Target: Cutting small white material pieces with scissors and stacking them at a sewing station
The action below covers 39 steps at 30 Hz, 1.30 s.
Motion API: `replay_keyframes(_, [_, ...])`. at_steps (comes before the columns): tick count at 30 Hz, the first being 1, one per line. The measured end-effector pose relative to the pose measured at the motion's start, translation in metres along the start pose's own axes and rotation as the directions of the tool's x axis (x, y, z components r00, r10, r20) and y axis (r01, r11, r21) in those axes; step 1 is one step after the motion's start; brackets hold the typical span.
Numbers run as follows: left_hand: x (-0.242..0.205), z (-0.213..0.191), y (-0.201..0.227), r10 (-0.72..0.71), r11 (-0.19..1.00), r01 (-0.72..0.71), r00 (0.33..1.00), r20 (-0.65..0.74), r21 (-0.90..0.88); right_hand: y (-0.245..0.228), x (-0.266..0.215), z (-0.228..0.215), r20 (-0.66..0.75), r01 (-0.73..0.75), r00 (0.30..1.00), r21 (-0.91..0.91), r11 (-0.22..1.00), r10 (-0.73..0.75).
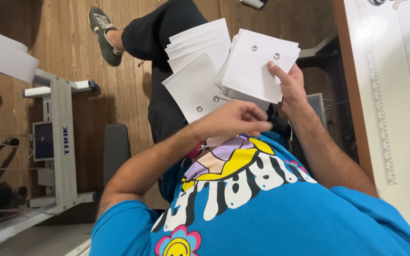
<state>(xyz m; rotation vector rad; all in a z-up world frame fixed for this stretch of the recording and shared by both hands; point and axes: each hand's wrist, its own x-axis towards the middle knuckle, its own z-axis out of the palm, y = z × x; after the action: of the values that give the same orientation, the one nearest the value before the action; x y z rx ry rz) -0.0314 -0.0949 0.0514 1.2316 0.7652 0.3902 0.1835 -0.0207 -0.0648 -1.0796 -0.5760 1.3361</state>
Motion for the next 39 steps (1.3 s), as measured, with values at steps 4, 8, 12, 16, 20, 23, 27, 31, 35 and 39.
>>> replay_keyframes(4, [-0.024, -0.064, -0.012, 0.307, 0.902, -0.143, 0.876, -0.371, 0.407, 0.005, 0.016, -0.023, 0.086, 0.02, 0.996, -0.074, 0.997, -0.014])
replay_keyframes(8, [-0.062, -0.128, -0.025, 0.619, 0.563, 0.208, 0.534, -0.575, 0.8, -0.015, -0.004, -0.007, 0.116, 0.121, 0.986, 0.0, 0.993, -0.12])
replay_keyframes(12, [-0.071, -0.14, -0.031, 0.172, 0.894, 0.18, 0.708, -0.685, 0.411, -0.027, -0.016, -0.002, 0.158, 0.163, 0.972, 0.079, 0.984, -0.173])
replay_keyframes(16, [-0.096, -0.13, 0.012, 0.249, 0.904, 0.023, 0.784, -0.569, 0.427, -0.02, -0.012, -0.001, 0.15, 0.184, 0.971, 0.036, 0.982, -0.187])
replay_keyframes(20, [-0.13, -0.106, 0.068, 0.455, 0.658, -0.102, 0.844, -0.285, 0.747, -0.012, -0.013, 0.008, 0.18, 0.116, 0.979, -0.118, 0.986, -0.094])
replay_keyframes(23, [-0.121, -0.1, 0.097, 0.625, 0.527, -0.259, 0.764, -0.162, 0.809, -0.015, -0.008, 0.011, 0.159, 0.091, 0.985, -0.117, 0.989, -0.072])
replay_keyframes(27, [-0.059, -0.114, 0.105, 0.841, 0.427, -0.508, 0.526, -0.123, 0.748, -0.008, -0.004, 0.013, 0.12, 0.04, 0.992, -0.027, 0.999, -0.036])
replay_keyframes(31, [0.051, -0.121, 0.06, 0.836, 0.535, -0.492, 0.427, -0.345, 0.687, -0.039, -0.025, 0.027, 0.007, 0.007, 1.0, -0.056, 0.998, -0.007])
replay_keyframes(35, [0.076, -0.085, 0.029, 0.793, 0.523, -0.347, 0.533, -0.295, 0.778, -0.049, -0.032, 0.03, 0.288, -0.11, 0.951, -0.019, 0.994, 0.111])
replay_keyframes(39, [0.063, -0.079, 0.026, 0.914, 0.075, -0.091, 0.404, -0.032, 0.993, -0.013, -0.003, -0.001, 0.145, -0.002, 0.989, -0.099, 0.995, 0.016])
